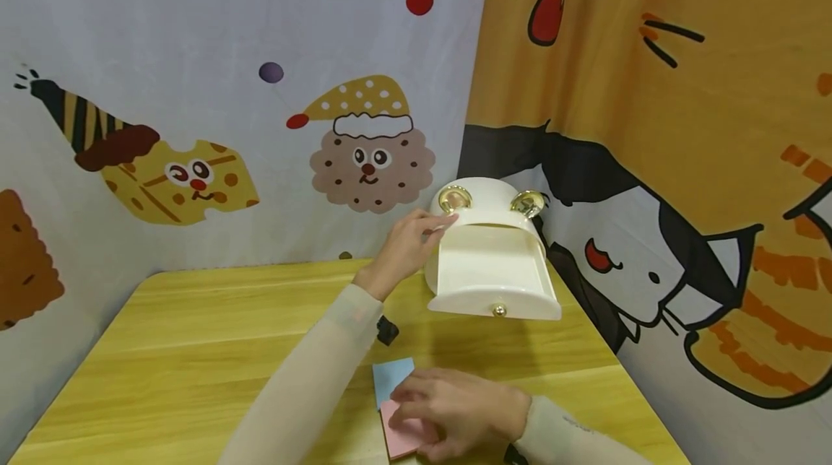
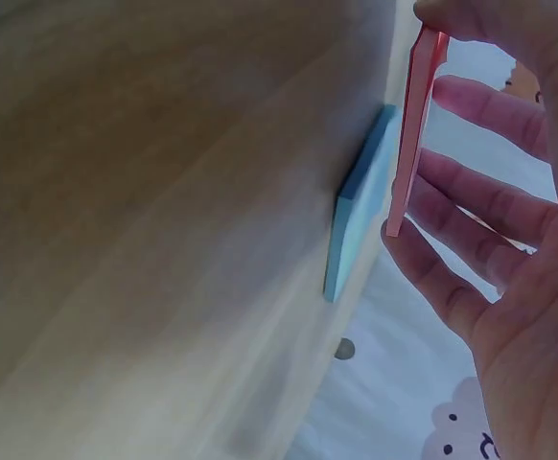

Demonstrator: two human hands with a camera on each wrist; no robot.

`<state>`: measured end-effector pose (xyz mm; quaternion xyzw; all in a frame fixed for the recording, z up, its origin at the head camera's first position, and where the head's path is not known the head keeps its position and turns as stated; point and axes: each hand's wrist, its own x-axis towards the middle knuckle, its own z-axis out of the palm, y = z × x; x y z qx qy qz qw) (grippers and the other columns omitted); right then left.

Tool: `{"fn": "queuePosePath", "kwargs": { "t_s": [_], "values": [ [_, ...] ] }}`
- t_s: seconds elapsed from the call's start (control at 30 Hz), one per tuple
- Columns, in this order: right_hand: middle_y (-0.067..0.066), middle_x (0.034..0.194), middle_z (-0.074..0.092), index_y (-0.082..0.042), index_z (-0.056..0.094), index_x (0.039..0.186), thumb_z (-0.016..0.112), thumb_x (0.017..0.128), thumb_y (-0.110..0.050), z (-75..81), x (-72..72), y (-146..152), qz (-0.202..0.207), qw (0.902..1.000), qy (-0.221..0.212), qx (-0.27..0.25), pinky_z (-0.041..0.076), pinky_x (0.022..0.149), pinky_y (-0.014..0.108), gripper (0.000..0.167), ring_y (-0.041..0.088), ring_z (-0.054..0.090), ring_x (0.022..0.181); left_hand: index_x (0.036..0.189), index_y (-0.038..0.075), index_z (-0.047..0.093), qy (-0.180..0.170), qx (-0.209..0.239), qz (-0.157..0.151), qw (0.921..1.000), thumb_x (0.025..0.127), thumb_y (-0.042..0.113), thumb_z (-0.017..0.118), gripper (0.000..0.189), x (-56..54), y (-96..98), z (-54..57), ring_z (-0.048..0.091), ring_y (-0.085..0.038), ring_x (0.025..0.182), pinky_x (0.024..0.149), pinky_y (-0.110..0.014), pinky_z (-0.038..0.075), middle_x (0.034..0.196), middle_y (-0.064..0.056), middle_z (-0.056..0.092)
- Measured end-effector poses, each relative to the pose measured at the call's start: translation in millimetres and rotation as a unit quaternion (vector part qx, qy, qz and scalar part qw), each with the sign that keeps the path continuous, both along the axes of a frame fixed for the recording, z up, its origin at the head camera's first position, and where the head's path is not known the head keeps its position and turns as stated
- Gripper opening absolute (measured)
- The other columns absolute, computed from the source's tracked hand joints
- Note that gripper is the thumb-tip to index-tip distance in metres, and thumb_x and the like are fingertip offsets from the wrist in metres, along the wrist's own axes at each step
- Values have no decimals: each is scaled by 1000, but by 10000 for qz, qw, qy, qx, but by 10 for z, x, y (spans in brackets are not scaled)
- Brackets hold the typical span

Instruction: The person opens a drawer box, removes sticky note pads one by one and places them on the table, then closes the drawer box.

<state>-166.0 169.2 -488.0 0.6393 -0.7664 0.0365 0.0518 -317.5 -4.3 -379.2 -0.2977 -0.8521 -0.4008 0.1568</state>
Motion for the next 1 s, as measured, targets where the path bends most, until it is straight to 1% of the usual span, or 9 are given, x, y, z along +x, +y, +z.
{"fn": "queuePosePath", "kwargs": {
  "t_s": [0.27,0.5,0.73,0.83,1.0],
  "values": [
    [-4,147,74,-30,76,140,77,110,-51,-58,17,-17,126,9998,-128,-69,54,120,20,36,11,69,131,154,20,78,-76,31,-16,10000,117,13,72,38,-6,-3,0,81,-30,117,87,-37,67,130,-16,77],
    [-5,147,73,-32,75,137,73,113,-58,-91,32,-44,49,9998,-169,-12,55,119,23,36,11,67,133,154,19,77,-54,6,0,10000,117,12,72,38,6,-1,13,81,-30,117,88,-38,68,128,-16,76],
    [-5,149,71,-33,75,138,65,113,-68,-89,42,-41,83,9994,-325,65,54,116,19,44,8,66,128,154,20,77,-120,-15,35,9999,117,13,71,38,12,-2,17,81,-31,118,91,-39,69,130,-16,76],
    [-6,148,71,-33,74,138,64,113,-69,-106,45,-39,63,9996,-267,44,54,116,19,45,7,66,128,154,20,77,-162,-23,50,9999,117,13,72,38,17,-3,20,81,-31,119,91,-39,68,131,-16,76],
    [-6,143,71,-32,75,134,65,115,-64,-142,47,-49,71,9998,-127,-158,54,112,18,38,6,65,123,155,20,77,-177,-3,22,9998,117,13,71,38,12,-4,15,81,-31,118,90,-39,69,130,-16,76]
  ]
}}
